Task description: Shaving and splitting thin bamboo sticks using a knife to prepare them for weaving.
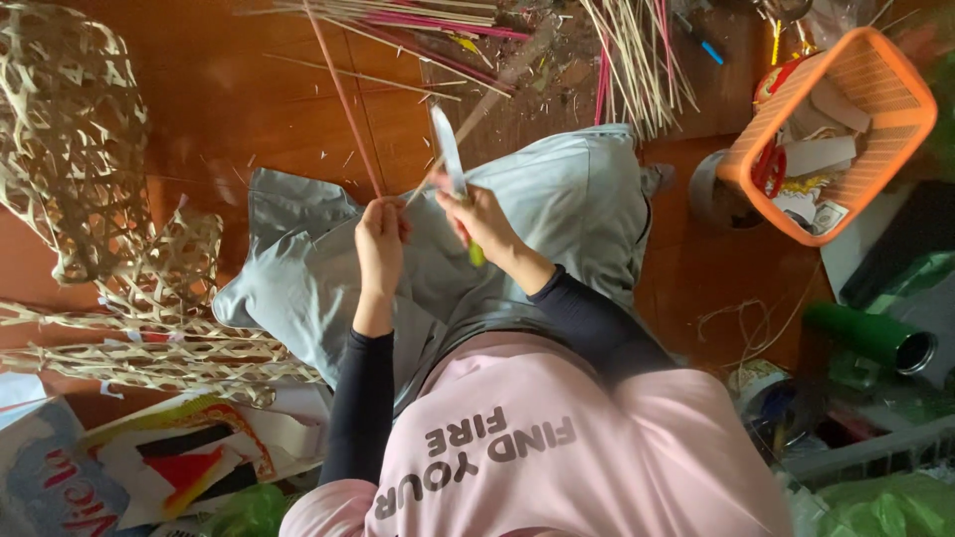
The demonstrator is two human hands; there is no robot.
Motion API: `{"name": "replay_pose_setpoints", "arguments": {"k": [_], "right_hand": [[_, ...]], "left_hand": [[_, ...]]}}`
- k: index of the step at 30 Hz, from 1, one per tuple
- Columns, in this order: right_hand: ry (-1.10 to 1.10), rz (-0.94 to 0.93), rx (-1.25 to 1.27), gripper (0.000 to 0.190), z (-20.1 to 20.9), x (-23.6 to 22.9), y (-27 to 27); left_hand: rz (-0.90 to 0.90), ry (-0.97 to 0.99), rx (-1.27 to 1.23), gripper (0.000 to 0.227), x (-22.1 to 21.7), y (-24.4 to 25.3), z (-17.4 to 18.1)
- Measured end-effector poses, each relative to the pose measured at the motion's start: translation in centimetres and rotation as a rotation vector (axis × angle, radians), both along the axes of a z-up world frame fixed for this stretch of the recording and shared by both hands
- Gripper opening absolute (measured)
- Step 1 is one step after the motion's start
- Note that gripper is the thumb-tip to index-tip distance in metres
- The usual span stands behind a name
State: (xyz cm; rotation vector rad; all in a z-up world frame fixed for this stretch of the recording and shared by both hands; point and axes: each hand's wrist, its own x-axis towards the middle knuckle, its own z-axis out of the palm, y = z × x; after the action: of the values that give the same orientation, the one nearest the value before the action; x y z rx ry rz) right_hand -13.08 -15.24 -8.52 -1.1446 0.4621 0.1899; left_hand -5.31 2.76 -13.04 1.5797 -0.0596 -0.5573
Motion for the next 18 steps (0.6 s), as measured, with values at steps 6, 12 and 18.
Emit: {"name": "replay_pose_setpoints", "arguments": {"k": [6,12,18], "right_hand": [[-0.141,-0.088,-0.790,0.032,-5.2,1.5,0.5],[-0.157,-0.106,-0.894,0.015,-8.7,1.3,-3.7],[0.168,-0.193,-1.600,0.010,-4.2,0.0,-23.8]], "left_hand": [[-0.246,0.045,0.093,0.027,-3.4,-3.5,-5.4],[-0.447,0.234,0.056,0.031,-4.1,-5.4,-6.0],[-0.312,-0.217,0.351,0.026,-0.2,-1.0,-7.2]]}}
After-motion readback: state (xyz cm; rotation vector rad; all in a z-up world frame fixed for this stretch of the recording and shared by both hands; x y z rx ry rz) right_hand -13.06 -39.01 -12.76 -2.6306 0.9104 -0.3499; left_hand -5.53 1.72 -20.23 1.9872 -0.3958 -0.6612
